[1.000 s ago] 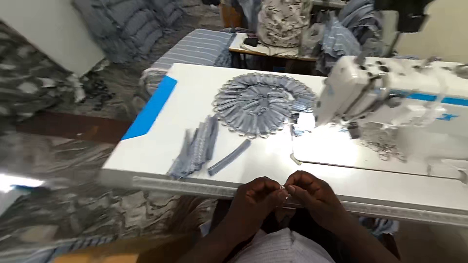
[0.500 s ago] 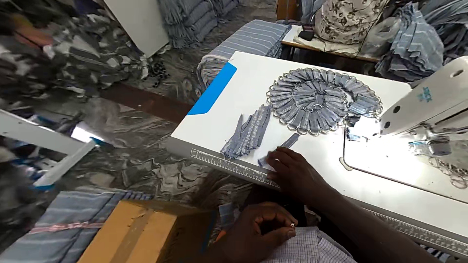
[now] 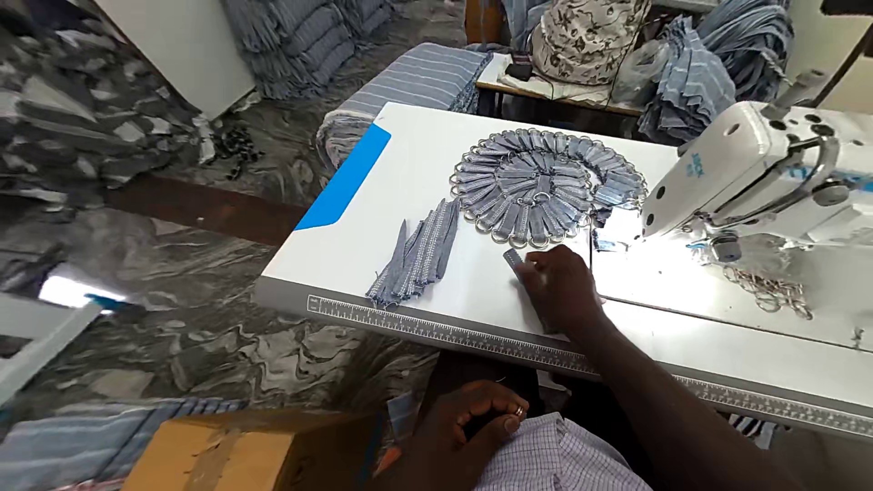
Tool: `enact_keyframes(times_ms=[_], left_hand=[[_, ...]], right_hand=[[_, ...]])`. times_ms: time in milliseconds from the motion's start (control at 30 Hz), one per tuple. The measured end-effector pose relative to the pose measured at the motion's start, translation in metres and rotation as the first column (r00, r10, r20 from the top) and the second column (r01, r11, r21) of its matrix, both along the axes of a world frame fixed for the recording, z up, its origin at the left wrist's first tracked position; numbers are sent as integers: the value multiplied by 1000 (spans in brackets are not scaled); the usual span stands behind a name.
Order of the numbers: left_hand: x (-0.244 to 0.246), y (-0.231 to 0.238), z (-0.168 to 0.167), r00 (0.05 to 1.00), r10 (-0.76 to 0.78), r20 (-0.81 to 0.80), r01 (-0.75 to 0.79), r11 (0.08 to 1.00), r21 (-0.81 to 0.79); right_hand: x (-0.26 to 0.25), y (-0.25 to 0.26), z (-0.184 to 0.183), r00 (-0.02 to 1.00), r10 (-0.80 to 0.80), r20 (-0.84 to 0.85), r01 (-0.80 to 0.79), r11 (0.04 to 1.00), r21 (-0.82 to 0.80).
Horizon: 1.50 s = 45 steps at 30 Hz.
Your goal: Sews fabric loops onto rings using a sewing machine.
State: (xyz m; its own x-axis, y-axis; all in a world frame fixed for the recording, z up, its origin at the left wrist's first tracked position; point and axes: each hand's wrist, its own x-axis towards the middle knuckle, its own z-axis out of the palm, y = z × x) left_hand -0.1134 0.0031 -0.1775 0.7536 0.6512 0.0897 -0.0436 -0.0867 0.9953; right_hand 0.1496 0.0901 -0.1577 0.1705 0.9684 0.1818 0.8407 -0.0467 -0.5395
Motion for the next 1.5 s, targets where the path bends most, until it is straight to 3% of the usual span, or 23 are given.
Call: enact_keyframes(times_ms=[67, 167, 267, 300, 367, 400, 467, 567, 633, 700, 800, 867, 900, 1000, 1033, 1167, 1300, 1500], left_hand=[[6, 1, 8, 1000, -20, -8, 21, 999, 44], [11, 11, 28, 991, 104, -86, -70, 940, 333], [24, 28, 58, 938, 345, -44, -212, 669, 713], [31, 34, 69, 926, 377, -6, -233, 585, 777], [49, 46, 80, 905, 424, 18, -233, 461, 856], [57, 49, 83, 902, 432, -18, -203, 460, 864], [68, 53, 86, 920, 376, -108, -151, 595, 789], [77, 56, 81, 986, 148, -74, -93, 866, 490], [84, 54, 75, 994, 111, 25, -113, 938, 327], [91, 50, 74, 989, 143, 34, -146, 952, 268], [97, 47, 81, 987, 154, 44, -157, 986, 61], [104, 46, 85, 990, 142, 3, -142, 990, 8], [108, 46, 86, 989, 142, -35, -140, 989, 53], [112, 51, 86, 976, 147, -158, -102, 960, 262], [112, 53, 90, 976, 135, -170, -81, 953, 293], [113, 44, 99, 989, 12, -145, 26, 966, 259], [112, 35, 104, 986, 21, -168, 23, 966, 257], [113, 30, 104, 979, 38, -199, 23, 954, 298]], right_hand=[[-9, 9, 0, 1000, 18, -18, -18, 1000, 21], [-12, -9, 12, 904, 53, -425, 8, 990, 140], [-20, -56, 31, 634, 64, -770, 0, 997, 83], [-23, -70, 34, 591, 60, -804, -11, 998, 66], [-26, -92, 37, 636, 86, -767, -14, 995, 100], [-26, -102, 37, 684, 115, -720, -13, 989, 145], [-23, -116, 34, 698, 136, -703, 8, 980, 198], [-8, -132, 25, 451, 113, -886, -38, 993, 108], [0, -141, 15, 272, 119, -955, -69, 992, 104], [0, -150, 8, 282, 155, -947, -7, 987, 160], [1, -166, 4, 514, 188, -837, 76, 962, 262], [4, -177, 4, 534, 240, -811, 34, 952, 304], [8, -181, 5, 494, 283, -822, -27, 950, 311], [24, -189, 7, 216, 442, -870, -279, 882, 379], [26, -190, 8, 187, 463, -866, -301, 867, 398], [17, -192, 19, 499, 281, -820, -12, 948, 318], [17, -186, 30, 567, 125, -814, 83, 975, 207], [14, -185, 26, 600, 88, -795, 85, 981, 173]])
